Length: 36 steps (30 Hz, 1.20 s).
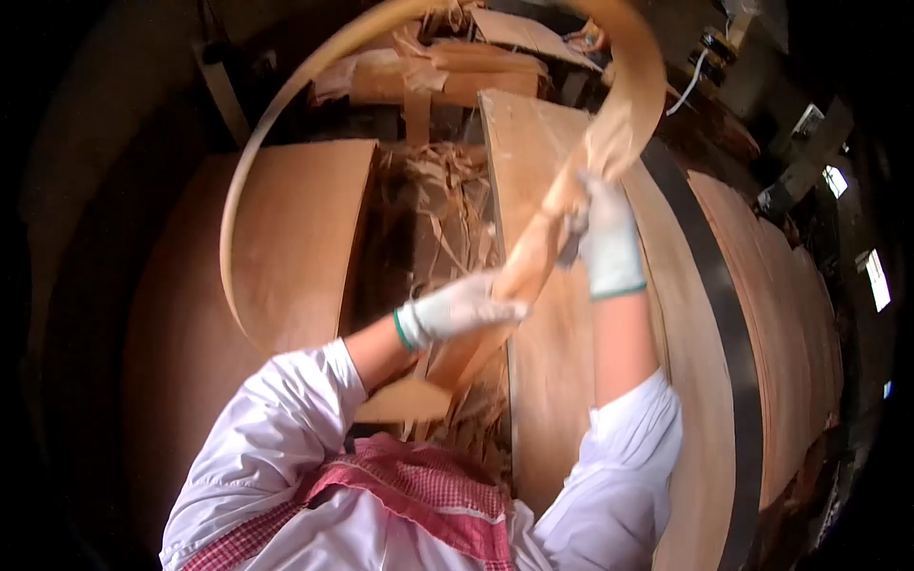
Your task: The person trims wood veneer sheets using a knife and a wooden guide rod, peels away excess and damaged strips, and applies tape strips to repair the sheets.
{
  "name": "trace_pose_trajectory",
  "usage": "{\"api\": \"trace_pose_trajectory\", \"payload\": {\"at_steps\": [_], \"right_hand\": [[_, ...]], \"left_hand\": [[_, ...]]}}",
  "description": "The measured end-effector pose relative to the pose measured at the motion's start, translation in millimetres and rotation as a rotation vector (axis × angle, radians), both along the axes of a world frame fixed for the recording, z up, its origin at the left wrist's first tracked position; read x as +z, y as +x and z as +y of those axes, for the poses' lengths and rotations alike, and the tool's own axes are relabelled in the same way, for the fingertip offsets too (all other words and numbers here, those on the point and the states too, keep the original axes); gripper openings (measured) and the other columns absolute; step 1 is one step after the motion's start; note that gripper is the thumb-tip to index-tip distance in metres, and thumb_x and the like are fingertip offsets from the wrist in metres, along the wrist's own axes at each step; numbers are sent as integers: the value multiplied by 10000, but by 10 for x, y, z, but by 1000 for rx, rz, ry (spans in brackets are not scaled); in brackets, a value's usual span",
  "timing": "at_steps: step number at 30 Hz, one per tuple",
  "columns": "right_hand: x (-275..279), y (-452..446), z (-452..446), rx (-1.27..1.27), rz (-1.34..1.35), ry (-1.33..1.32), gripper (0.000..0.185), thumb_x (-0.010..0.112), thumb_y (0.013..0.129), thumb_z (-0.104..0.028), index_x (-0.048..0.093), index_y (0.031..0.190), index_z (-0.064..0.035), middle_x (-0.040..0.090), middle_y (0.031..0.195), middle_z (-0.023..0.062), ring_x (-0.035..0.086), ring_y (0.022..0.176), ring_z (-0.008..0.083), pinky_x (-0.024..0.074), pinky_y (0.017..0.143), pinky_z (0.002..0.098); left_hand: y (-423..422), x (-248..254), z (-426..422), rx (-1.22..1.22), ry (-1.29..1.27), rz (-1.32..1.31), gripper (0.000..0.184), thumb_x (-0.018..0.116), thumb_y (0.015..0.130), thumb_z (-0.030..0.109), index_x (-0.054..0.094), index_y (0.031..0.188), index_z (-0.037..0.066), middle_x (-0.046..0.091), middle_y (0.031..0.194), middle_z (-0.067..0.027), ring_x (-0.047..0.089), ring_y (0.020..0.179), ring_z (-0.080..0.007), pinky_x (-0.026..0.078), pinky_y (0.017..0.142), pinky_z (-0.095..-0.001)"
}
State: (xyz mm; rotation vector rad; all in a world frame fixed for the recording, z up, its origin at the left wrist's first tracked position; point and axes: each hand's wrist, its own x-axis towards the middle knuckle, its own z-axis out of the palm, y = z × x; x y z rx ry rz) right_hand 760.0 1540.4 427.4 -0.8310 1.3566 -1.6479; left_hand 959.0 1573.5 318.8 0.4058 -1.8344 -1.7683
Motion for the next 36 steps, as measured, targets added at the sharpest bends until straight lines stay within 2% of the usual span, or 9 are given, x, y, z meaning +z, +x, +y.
{"api": "trace_pose_trajectory", "payload": {"at_steps": [12,16,18,22,25,26,28,31,36], "right_hand": [[-1738,-452,-2092,49,-326,322,178,622,877,-187,574,1002,-69,372,601,-31,304,426,64,298,385,203],[-1995,-506,-2931,332,-403,425,298,663,872,-325,588,1000,-66,363,581,-56,306,426,41,288,382,192],[-2289,-500,-3263,527,-392,456,315,671,865,-374,610,941,-74,373,553,-69,324,426,32,276,381,186],[-1819,111,-3993,317,-55,418,138,679,873,-195,652,935,-74,467,581,-59,453,515,20,355,447,184],[-1576,366,-4670,314,474,-110,271,709,833,-184,623,1012,0,616,941,64,609,712,159,497,675,261],[-1335,293,-4961,333,1192,-369,454,747,769,-219,562,1141,-38,531,1262,146,660,792,275,534,717,348],[-1052,321,-5327,418,1368,-25,613,764,726,-242,476,1252,-114,356,1435,181,654,860,365,548,725,409],[-1314,-80,-6016,530,1597,254,534,732,742,-250,473,1188,-116,377,1417,177,658,805,353,545,668,423],[-1977,-578,-7205,508,1675,300,264,646,814,-279,502,975,-126,653,878,117,651,712,322,502,590,452]], "left_hand": [[-518,-844,-2232,17,90,-199,248,675,883,209,567,1040,51,553,927,45,480,844,-53,427,755,-212],[-270,-1890,-3895,172,66,-112,202,583,912,181,595,1043,27,569,826,31,494,747,-84,452,662,-263],[180,-1491,-4500,245,75,-66,153,538,941,184,584,942,39,552,804,19,487,728,-73,439,633,-253],[460,-1725,-5842,114,389,-19,149,513,954,110,536,1075,26,518,818,28,522,772,-97,463,697,-253],[379,-1453,-6252,-94,440,-178,202,467,943,40,493,1143,34,509,812,5,522,728,-116,458,633,-238],[311,-1472,-6436,-208,498,-158,228,447,946,31,488,1170,37,507,815,5,514,703,-106,450,615,-223],[191,-1328,-6743,-348,875,-119,452,396,893,-81,434,1324,46,504,866,24,405,599,-11,351,512,-124],[134,-1305,-7279,-187,-180,-349,460,501,895,33,458,1346,116,625,768,-45,556,649,-83,453,557,-240],[-216,-1282,-8547,-153,-485,-779,308,633,847,299,610,1063,81,647,797,-172,647,709,-312,497,655,-404]]}}
